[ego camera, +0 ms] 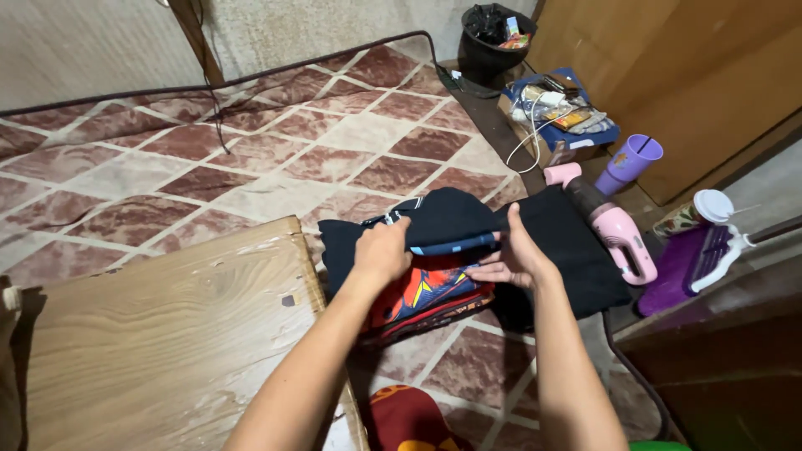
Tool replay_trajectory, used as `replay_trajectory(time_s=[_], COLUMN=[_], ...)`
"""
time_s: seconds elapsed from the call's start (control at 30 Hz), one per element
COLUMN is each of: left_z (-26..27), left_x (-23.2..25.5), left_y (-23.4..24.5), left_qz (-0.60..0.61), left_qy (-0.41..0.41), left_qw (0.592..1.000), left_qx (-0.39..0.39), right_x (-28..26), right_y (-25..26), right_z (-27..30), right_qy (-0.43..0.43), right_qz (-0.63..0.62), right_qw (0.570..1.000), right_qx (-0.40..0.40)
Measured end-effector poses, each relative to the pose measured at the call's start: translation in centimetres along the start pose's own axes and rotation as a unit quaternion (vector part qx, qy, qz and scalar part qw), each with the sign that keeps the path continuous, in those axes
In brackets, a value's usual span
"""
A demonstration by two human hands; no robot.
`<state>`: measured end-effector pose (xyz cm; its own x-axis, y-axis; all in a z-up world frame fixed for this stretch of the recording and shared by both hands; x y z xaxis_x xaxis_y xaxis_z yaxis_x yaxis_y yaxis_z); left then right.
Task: The person folds a beige pair of trousers on a wooden board, then stacks several folded shirts and a pair of jeans on the bed. The person smooths and aligns each item before placing it in a neat pile.
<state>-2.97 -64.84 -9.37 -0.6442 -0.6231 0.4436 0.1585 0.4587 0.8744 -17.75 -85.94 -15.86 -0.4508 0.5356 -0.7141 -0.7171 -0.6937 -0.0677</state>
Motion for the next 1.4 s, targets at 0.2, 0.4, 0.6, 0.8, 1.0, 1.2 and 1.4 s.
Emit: replay_trajectory(time_s=[0.2,0.4,0.6,0.8,1.0,1.2,1.4], left_z=[-0.1,0.3,5.6,9.5,9.2,7.0,4.1], left_x=[0.4,1.4,5.4,5.5,4.1,0.4,-6.5], left_y=[2.0,2.6,-1.1,-4.4,-3.1,2.6,4.0], left_qz=[0.006,-0.024,-0.196,-0.237,-0.185,0.148,0.281], left_qy=[-0.003,-0.058,-0.219,-0.252,-0.183,0.012,0.171], left_qw=[1.0,0.996,0.946,0.926,0.965,0.98,0.936], left_qx=[0.009,0.071,0.135,0.15,0.035,-0.131,0.125], right_x=[1.4,2.4,0.6,-0.3,-1.2,-5.2,-8.6], right_y=[-3.8,-5.7,-6.5,-4.8,-3.9,-5.9,-6.4], right_z=[1.3,0.2,-0.3,-0.4,-2.8,2.6,10.3], right_qy=[-0.069,-0.021,0.178,0.058,0.067,0.413,0.266], right_qz=[-0.213,-0.403,-0.461,-0.307,0.138,0.124,0.076], right_qw=[0.957,0.911,0.815,0.928,0.988,0.897,0.96], right_qx=[-0.184,-0.087,-0.301,-0.203,-0.034,-0.099,-0.043])
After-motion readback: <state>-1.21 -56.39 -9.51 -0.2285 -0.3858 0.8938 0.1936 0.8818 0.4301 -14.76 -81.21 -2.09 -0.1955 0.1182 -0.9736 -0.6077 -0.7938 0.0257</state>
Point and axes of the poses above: each hand's wrist, its own z-axis away from the middle knuckle, its own y-axis out of the back of the hand, x = y × z, the point moved 6 cm from there along -z, towards the middle knuckle, and after that the axes turned 13 degrees about x, right-handed, at the moved point
